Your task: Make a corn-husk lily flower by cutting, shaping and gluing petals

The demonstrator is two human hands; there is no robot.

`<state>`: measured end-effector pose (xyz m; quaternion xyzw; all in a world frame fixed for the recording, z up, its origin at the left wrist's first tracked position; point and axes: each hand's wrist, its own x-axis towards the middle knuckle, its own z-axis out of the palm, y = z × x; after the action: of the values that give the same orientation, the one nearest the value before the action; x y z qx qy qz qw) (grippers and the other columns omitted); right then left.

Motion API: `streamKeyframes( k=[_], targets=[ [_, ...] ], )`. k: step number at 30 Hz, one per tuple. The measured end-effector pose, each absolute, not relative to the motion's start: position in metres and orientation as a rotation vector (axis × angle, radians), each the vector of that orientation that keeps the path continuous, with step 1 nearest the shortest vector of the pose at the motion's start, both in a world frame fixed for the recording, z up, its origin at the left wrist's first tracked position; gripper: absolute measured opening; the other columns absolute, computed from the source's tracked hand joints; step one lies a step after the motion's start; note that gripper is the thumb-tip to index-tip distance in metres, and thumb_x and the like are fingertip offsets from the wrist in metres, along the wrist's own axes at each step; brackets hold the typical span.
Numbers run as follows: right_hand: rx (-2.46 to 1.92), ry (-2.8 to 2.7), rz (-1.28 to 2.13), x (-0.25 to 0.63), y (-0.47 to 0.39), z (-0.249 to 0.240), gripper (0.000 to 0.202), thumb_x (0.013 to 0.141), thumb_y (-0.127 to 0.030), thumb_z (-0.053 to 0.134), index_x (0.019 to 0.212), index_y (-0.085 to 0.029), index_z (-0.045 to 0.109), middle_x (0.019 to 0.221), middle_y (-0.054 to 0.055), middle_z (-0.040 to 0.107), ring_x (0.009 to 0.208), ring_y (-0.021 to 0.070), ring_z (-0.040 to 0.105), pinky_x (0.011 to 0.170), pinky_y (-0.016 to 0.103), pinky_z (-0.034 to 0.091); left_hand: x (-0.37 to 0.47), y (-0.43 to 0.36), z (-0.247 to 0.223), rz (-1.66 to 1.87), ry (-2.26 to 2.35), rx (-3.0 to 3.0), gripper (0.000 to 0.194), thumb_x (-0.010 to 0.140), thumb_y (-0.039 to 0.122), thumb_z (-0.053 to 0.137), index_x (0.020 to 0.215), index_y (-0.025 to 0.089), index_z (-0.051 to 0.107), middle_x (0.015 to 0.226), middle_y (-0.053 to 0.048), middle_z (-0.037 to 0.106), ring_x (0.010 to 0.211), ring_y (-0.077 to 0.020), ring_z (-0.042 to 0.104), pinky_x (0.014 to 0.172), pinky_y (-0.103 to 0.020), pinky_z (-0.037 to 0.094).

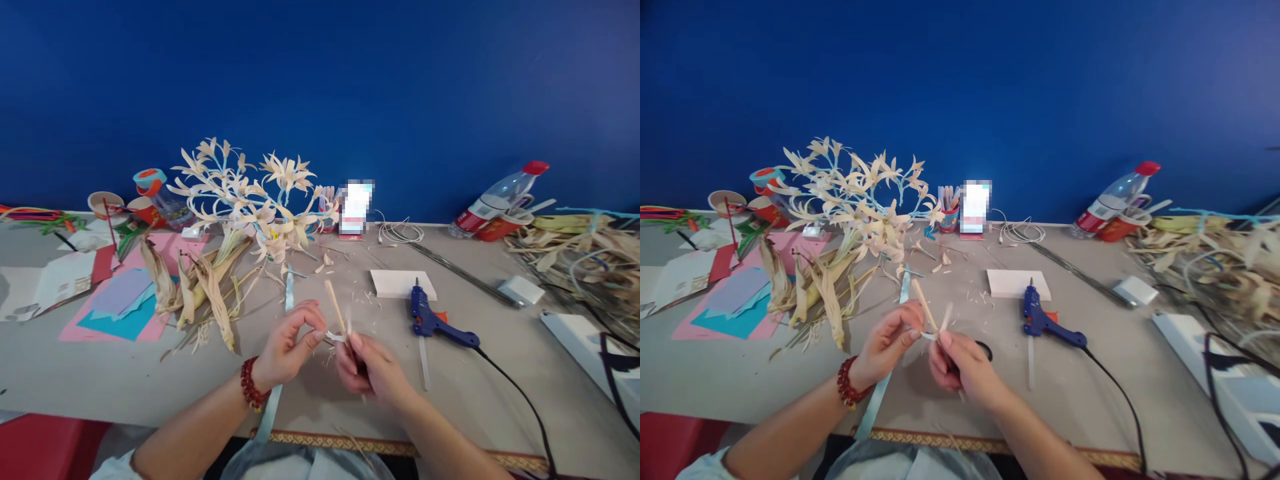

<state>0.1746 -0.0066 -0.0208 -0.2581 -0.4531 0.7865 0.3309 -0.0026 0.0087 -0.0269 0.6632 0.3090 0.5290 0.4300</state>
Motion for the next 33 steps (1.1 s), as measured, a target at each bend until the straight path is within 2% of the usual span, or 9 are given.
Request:
streamKeyframes(
  k=[4, 7, 12, 16, 20, 24, 27, 30, 33],
  targets=[
    [-0.953, -1.7, 1.401, 0.173, -0.009, -0.02, 0.049, 0.096, -0.057, 0.04, 0.064, -0.021, 0.045, 0.06, -0.003, 0.041, 0.054, 0.0123, 0.035, 0.053, 0.026, 0.028, -0.001, 0.006, -0.024, 1.296, 0.819, 1.719, 0.014, 0.091, 0.029, 0.056, 0.082, 0.019, 0.06, 0.078, -0.004, 0.064, 0.08, -0.0192, 0.06, 0.1, -0.046, 0.042],
    [-1.03, -1.807, 1.238, 0.172, -0.011, -0.02, 0.049, 0.1, -0.052, 0.034, 0.063, -0.022, 0.042, 0.06, -0.002, 0.041, 0.057, 0.0134, 0.038, 0.056, 0.027, 0.029, 0.0, 0.004, -0.022, 1.295, 0.827, 1.779, 0.015, 0.092, 0.029, 0.055, 0.082, 0.019, 0.06, 0.077, -0.004, 0.063, 0.078, -0.0187, 0.06, 0.103, -0.047, 0.039],
    [-0.882, -1.573, 1.639, 0.171, -0.01, -0.019, 0.052, 0.098, -0.057, 0.037, 0.059, -0.021, 0.039, 0.053, -0.004, 0.04, 0.049, 0.0106, 0.034, 0.049, 0.025, 0.026, 0.001, 0.004, -0.021, 1.297, 0.785, 1.807, 0.011, 0.092, 0.023, 0.054, 0.084, 0.019, 0.06, 0.078, -0.004, 0.062, 0.08, -0.0186, 0.06, 0.104, -0.049, 0.039],
    [-0.665, -1.207, 2.05, 0.172, -0.009, -0.018, 0.051, 0.093, -0.059, 0.047, 0.059, -0.022, 0.037, 0.043, -0.01, 0.029, 0.037, 0.0065, 0.02, 0.039, 0.023, 0.012, 0.0, 0.007, -0.023, 1.351, 0.75, 1.798, 0.008, 0.091, 0.021, 0.056, 0.084, 0.02, 0.06, 0.076, -0.003, 0.062, 0.079, -0.0185, 0.059, 0.102, -0.049, 0.041],
    [-0.579, -1.111, 2.145, 0.175, -0.009, -0.018, 0.05, 0.092, -0.059, 0.046, 0.059, -0.023, 0.036, 0.041, -0.012, 0.022, 0.035, 0.0059, 0.015, 0.038, 0.022, 0.01, -0.003, 0.012, -0.025, 1.329, 0.777, 1.763, 0.007, 0.091, 0.021, 0.057, 0.085, 0.02, 0.061, 0.077, -0.002, 0.063, 0.078, -0.0173, 0.06, 0.104, -0.048, 0.04],
    [-0.8, -1.587, 1.685, 0.178, -0.009, -0.017, 0.051, 0.098, -0.055, 0.037, 0.06, -0.021, 0.038, 0.051, -0.006, 0.035, 0.045, 0.0091, 0.03, 0.045, 0.024, 0.023, -0.009, 0.012, -0.02, 1.264, 0.718, 1.836, 0.012, 0.092, 0.026, 0.055, 0.099, 0.02, 0.063, 0.099, -0.009, 0.067, 0.098, -0.0225, 0.062, 0.11, -0.052, 0.034],
    [-0.944, -1.853, 1.328, 0.178, -0.01, -0.013, 0.049, 0.102, -0.05, 0.03, 0.063, -0.021, 0.039, 0.057, -0.004, 0.038, 0.052, 0.0109, 0.035, 0.054, 0.025, 0.028, -0.011, 0.009, -0.013, 1.251, 0.706, 1.991, 0.022, 0.091, 0.03, 0.055, 0.11, 0.02, 0.06, 0.114, -0.012, 0.063, 0.111, -0.0263, 0.057, 0.112, -0.054, 0.029],
    [-0.973, -1.942, 1.203, 0.178, -0.01, -0.01, 0.047, 0.102, -0.049, 0.027, 0.065, -0.021, 0.038, 0.057, -0.005, 0.036, 0.053, 0.0112, 0.036, 0.055, 0.025, 0.029, -0.012, 0.007, -0.011, 1.239, 0.749, 2.114, 0.018, 0.091, 0.029, 0.056, 0.107, 0.022, 0.06, 0.112, -0.01, 0.062, 0.11, -0.0249, 0.057, 0.113, -0.054, 0.028],
    [-0.963, -1.997, 1.143, 0.178, -0.01, -0.01, 0.046, 0.103, -0.046, 0.026, 0.068, -0.021, 0.041, 0.059, -0.005, 0.037, 0.053, 0.011, 0.036, 0.055, 0.025, 0.028, -0.013, 0.008, -0.012, 1.272, 0.771, 2.121, 0.026, 0.09, 0.031, 0.06, 0.114, 0.023, 0.056, 0.121, -0.012, 0.057, 0.119, -0.027, 0.051, 0.112, -0.054, 0.029]
  ],
)
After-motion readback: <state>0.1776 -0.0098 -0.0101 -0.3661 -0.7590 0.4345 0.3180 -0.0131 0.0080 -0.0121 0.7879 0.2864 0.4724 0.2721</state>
